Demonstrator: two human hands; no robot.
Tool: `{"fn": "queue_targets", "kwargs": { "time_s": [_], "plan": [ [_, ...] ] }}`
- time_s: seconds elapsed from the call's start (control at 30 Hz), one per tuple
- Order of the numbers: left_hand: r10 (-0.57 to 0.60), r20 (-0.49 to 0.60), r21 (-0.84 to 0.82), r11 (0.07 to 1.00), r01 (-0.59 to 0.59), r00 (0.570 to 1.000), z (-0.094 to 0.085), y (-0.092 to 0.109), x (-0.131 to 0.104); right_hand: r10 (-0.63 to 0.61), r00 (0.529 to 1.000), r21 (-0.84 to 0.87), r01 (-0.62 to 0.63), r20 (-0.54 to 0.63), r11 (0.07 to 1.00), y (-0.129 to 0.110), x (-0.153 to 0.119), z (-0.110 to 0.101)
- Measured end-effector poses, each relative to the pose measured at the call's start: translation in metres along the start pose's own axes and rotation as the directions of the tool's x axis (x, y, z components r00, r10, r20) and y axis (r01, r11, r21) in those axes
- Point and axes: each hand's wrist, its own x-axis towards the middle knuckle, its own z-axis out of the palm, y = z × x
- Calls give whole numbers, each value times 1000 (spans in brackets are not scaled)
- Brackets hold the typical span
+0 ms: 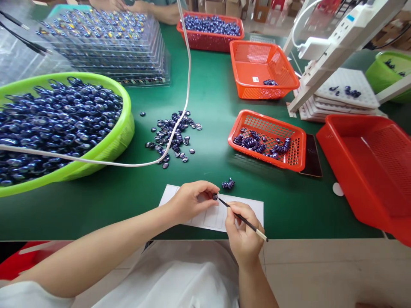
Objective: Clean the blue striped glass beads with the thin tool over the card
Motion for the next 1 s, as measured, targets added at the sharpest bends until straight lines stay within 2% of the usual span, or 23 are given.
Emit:
{"fn": "queue_targets", "kwargs": {
  "time_s": [0.2,0.37,0.47,0.57,0.63,0.7,0.83,0.9,1.0],
  "plan": [
    [-1,-5,-4,1000,1,1000,0,-1,0,11,999,-11,-11,36,1000,-2,1,0],
    [2,1,-3,1000,-2,1000,-1,-1,0,-53,995,-22,55,89,998,-4,3,-1],
    [6,-5,5,1000,-6,1000,-1,-2,0,-150,975,-67,163,162,984,-4,5,-4],
    [6,-11,-5,1000,-6,1000,0,-2,0,-320,915,-129,358,245,925,-4,4,-6],
    [5,-19,-14,1000,-6,1000,0,-2,0,-367,894,-156,413,257,897,-3,3,-6],
    [5,-29,-28,1000,-6,1000,0,-2,0,-329,919,-173,368,220,913,-3,1,-6],
    [-12,-29,-49,999,10,1000,-1,-1,-1,-151,986,-72,156,69,985,-3,-1,-5],
    [-15,-23,-49,999,14,1000,-1,0,-1,-76,996,24,76,36,997,-2,-1,-4],
    [-7,-14,-56,998,6,1000,-2,0,-1,-22,998,83,17,57,996,-2,-1,-4]
  ]
}}
